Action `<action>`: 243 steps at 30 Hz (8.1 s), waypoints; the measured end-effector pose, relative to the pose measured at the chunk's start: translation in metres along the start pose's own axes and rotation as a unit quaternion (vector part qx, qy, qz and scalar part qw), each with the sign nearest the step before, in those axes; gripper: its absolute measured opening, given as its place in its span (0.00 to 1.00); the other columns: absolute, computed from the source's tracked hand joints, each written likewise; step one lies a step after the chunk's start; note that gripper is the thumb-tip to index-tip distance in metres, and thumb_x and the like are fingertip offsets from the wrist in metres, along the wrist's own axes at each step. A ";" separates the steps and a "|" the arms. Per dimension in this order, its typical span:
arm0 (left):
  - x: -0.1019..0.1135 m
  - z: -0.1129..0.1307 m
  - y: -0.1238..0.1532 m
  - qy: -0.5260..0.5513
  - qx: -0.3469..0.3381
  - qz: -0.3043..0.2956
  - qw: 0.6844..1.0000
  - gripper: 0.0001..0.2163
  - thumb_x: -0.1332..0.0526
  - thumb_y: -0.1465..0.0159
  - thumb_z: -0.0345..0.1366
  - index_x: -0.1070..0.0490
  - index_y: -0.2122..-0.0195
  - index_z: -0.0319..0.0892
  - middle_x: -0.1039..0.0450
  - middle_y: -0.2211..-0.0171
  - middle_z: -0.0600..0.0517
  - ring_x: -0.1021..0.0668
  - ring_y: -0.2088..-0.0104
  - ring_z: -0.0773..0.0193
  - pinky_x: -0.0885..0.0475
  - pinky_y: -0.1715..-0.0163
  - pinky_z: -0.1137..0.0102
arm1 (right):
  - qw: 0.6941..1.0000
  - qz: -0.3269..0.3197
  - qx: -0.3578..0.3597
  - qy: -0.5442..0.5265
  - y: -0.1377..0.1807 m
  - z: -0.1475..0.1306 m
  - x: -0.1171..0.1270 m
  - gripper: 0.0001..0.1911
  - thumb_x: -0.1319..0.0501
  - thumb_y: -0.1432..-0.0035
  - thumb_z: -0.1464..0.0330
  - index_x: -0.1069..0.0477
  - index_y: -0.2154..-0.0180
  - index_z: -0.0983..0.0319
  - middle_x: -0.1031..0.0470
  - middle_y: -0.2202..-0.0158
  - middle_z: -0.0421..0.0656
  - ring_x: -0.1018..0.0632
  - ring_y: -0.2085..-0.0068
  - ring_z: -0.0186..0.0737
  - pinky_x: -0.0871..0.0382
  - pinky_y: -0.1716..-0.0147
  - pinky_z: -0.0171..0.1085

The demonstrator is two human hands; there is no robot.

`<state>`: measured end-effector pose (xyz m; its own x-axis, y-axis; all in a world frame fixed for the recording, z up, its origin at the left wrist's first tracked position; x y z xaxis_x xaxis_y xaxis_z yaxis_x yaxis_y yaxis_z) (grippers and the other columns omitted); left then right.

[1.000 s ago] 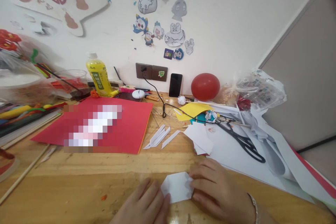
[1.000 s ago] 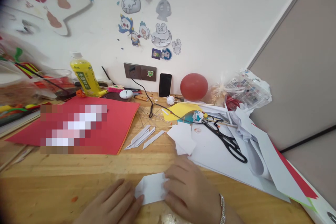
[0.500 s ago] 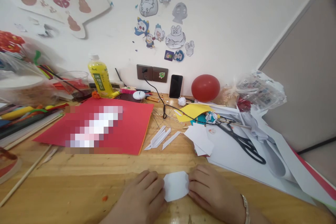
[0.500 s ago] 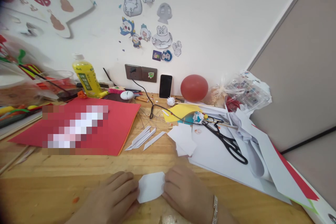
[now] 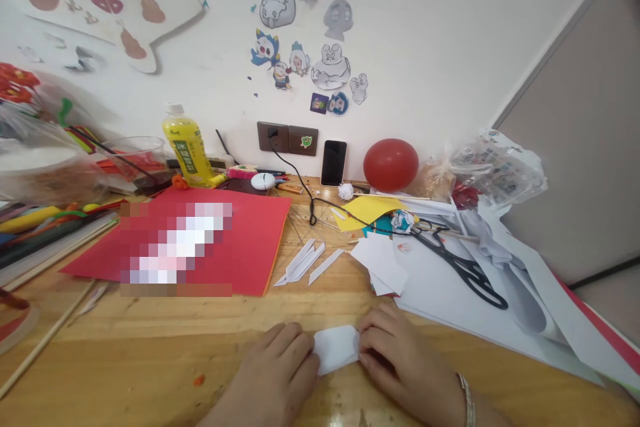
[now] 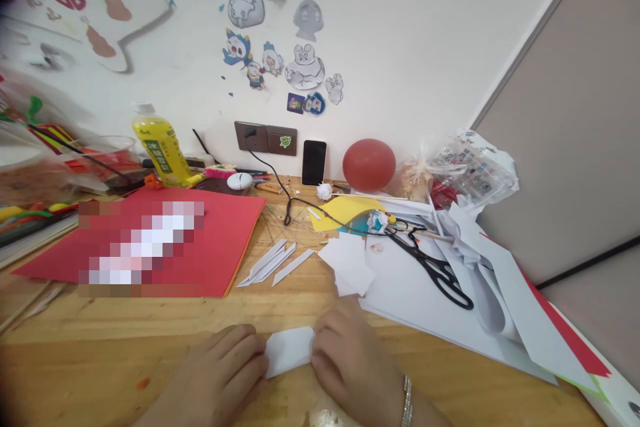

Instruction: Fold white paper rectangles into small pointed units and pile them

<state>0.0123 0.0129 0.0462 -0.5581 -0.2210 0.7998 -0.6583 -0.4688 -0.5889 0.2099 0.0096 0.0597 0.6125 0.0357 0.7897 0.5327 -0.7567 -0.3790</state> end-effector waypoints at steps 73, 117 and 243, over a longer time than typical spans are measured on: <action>0.002 -0.019 0.022 -0.150 0.000 -0.013 0.989 0.14 0.44 0.33 0.41 0.27 0.51 0.41 0.33 0.42 0.46 0.37 0.38 0.47 0.39 0.42 0.55 | 0.992 -0.039 0.116 -0.030 0.001 -0.007 0.008 0.13 0.44 0.34 0.64 0.30 0.50 0.61 0.21 0.56 0.50 0.22 0.57 0.45 0.28 0.55 0.44; 0.006 -0.003 0.006 -0.030 -0.069 0.029 0.997 0.12 0.50 0.30 0.26 0.29 0.66 0.41 0.26 0.70 0.50 0.24 0.66 0.59 0.27 0.62 0.63 | 0.984 0.061 0.134 0.098 -0.002 -0.004 -0.008 0.10 0.47 0.32 0.72 0.28 0.64 0.63 0.22 0.68 0.44 0.27 0.67 0.39 0.29 0.68 0.37; 0.013 -0.001 0.023 -0.123 -0.085 -0.159 0.976 0.23 0.46 0.37 0.28 0.36 0.39 0.38 0.34 0.40 0.47 0.30 0.42 0.59 0.38 0.43 0.68 | 0.994 -0.032 0.048 0.093 0.001 -0.003 0.011 0.14 0.45 0.40 0.77 0.25 0.58 0.58 0.28 0.55 0.48 0.29 0.55 0.45 0.32 0.56 0.47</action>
<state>-0.0105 -0.0001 0.0435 -0.1880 -0.2961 0.9365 -0.8645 -0.4027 -0.3009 0.2153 0.0077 0.0697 0.4612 -0.0471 0.8861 0.6260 -0.6904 -0.3625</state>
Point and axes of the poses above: each hand's wrist, its own y-axis away from the middle knuckle, its own x-axis out of the back of the hand, z = x × y, the point moved 3 cm from there along -y, towards the middle knuckle
